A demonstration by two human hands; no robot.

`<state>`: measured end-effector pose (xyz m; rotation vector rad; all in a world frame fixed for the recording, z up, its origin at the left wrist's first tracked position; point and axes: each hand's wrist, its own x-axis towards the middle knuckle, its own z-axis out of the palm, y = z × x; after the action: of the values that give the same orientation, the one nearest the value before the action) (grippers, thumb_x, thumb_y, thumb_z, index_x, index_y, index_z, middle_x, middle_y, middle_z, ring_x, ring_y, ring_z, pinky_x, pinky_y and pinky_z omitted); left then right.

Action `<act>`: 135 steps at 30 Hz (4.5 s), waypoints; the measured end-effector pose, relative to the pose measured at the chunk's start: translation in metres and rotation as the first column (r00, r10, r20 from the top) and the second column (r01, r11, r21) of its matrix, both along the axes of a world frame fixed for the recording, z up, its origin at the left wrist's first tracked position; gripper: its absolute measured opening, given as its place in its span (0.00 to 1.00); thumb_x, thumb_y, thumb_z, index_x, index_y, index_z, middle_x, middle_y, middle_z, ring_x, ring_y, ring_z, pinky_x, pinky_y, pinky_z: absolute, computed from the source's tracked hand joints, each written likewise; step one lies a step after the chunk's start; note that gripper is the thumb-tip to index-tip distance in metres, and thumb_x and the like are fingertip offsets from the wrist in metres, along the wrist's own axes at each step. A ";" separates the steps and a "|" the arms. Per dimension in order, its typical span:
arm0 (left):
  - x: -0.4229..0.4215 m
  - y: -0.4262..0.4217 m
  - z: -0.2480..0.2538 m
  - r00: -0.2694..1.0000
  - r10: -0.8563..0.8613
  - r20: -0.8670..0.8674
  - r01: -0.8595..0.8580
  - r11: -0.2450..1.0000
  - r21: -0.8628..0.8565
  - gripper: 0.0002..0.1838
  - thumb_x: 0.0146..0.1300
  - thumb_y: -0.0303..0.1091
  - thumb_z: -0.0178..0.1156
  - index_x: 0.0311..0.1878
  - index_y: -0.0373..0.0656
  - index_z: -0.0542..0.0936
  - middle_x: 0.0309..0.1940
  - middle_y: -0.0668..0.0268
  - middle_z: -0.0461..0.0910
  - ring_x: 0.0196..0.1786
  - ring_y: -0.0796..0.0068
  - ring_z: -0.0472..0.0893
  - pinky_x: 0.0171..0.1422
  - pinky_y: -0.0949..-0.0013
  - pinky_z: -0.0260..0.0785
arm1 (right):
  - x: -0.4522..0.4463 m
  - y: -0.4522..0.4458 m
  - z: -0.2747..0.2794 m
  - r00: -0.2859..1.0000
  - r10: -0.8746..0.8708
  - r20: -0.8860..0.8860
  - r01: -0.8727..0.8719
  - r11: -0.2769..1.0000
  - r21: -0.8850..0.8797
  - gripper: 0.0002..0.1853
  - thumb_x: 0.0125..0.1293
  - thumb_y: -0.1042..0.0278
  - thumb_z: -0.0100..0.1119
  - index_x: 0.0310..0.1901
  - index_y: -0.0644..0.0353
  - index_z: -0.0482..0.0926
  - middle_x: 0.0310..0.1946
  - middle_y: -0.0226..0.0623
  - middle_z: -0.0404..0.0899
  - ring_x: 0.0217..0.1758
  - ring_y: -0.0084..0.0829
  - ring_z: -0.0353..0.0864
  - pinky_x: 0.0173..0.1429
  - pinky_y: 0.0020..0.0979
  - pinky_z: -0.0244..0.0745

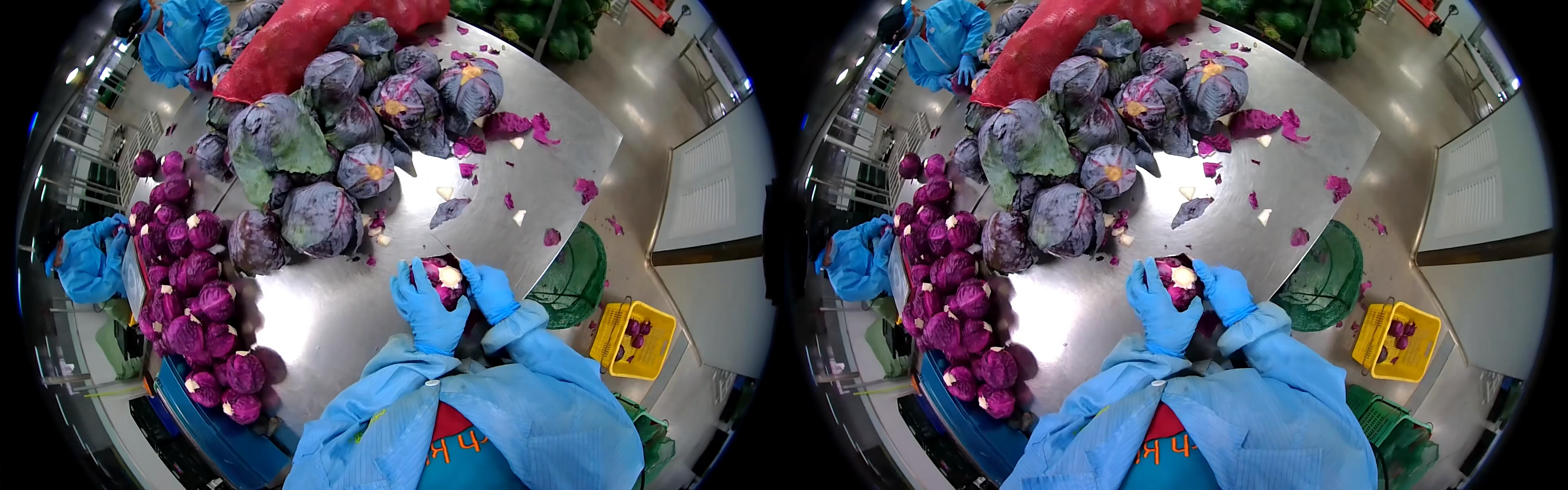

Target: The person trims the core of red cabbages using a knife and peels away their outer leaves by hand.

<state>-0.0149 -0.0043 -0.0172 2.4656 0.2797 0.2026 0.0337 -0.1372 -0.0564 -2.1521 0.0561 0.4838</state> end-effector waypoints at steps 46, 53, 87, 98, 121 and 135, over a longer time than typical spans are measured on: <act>-0.037 0.083 -0.014 0.979 -0.100 -0.177 -0.033 0.782 -0.623 0.61 0.49 0.51 0.77 0.74 0.28 0.49 0.68 0.46 0.56 0.72 0.51 0.58 0.76 0.55 0.52 | 0.019 0.009 -0.021 0.978 0.042 -0.205 0.055 0.892 0.449 0.21 0.59 0.65 0.71 0.53 0.63 0.82 0.39 0.34 0.84 0.41 0.21 0.80 0.49 0.26 0.76; -0.016 0.049 -0.037 0.966 0.184 -0.179 -0.237 0.909 -0.343 0.62 0.47 0.47 0.78 0.74 0.30 0.47 0.69 0.46 0.53 0.72 0.52 0.58 0.77 0.59 0.52 | 0.042 0.023 0.025 0.977 0.215 -0.016 -0.215 0.977 0.005 0.18 0.58 0.54 0.67 0.39 0.62 0.83 0.32 0.43 0.83 0.36 0.36 0.83 0.45 0.35 0.77; 0.024 0.028 -0.010 0.986 -0.142 -0.087 0.132 0.985 -0.115 0.65 0.35 0.50 0.80 0.72 0.31 0.54 0.68 0.42 0.58 0.71 0.44 0.58 0.75 0.50 0.52 | 0.039 -0.026 -0.001 0.896 0.445 -0.017 -0.445 0.896 -0.008 0.37 0.68 0.28 0.41 0.28 0.56 0.84 0.26 0.44 0.82 0.32 0.49 0.81 0.41 0.44 0.76; 0.041 0.017 -0.007 0.984 -0.090 -0.154 0.084 0.995 -0.049 0.64 0.35 0.51 0.80 0.71 0.30 0.55 0.68 0.40 0.59 0.69 0.42 0.60 0.74 0.49 0.53 | 0.035 -0.010 0.009 0.964 0.263 0.021 -0.242 0.911 -0.334 0.36 0.70 0.30 0.39 0.32 0.58 0.84 0.28 0.48 0.82 0.33 0.53 0.81 0.44 0.45 0.75; 0.046 -0.008 0.006 0.990 -0.142 -0.020 0.143 0.986 0.090 0.51 0.39 0.49 0.75 0.67 0.37 0.65 0.65 0.45 0.65 0.65 0.39 0.63 0.70 0.44 0.58 | 0.098 -0.040 -0.005 0.901 0.419 -0.109 -0.419 0.908 0.026 0.27 0.51 0.52 0.69 0.48 0.66 0.83 0.40 0.50 0.85 0.44 0.43 0.85 0.52 0.37 0.78; 0.000 0.086 -0.063 0.996 -0.017 0.092 0.067 0.814 -0.577 0.52 0.43 0.37 0.78 0.71 0.39 0.59 0.67 0.58 0.62 0.70 0.60 0.63 0.77 0.60 0.52 | 0.037 -0.146 -0.051 0.939 -0.340 0.059 0.342 0.938 -0.048 0.18 0.52 0.58 0.64 0.40 0.61 0.86 0.24 0.41 0.81 0.31 0.37 0.83 0.40 0.34 0.78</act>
<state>-0.0152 0.0816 -0.0800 1.8446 0.2105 0.1691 0.0707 -0.2834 -0.1074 -2.1505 0.4140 0.2277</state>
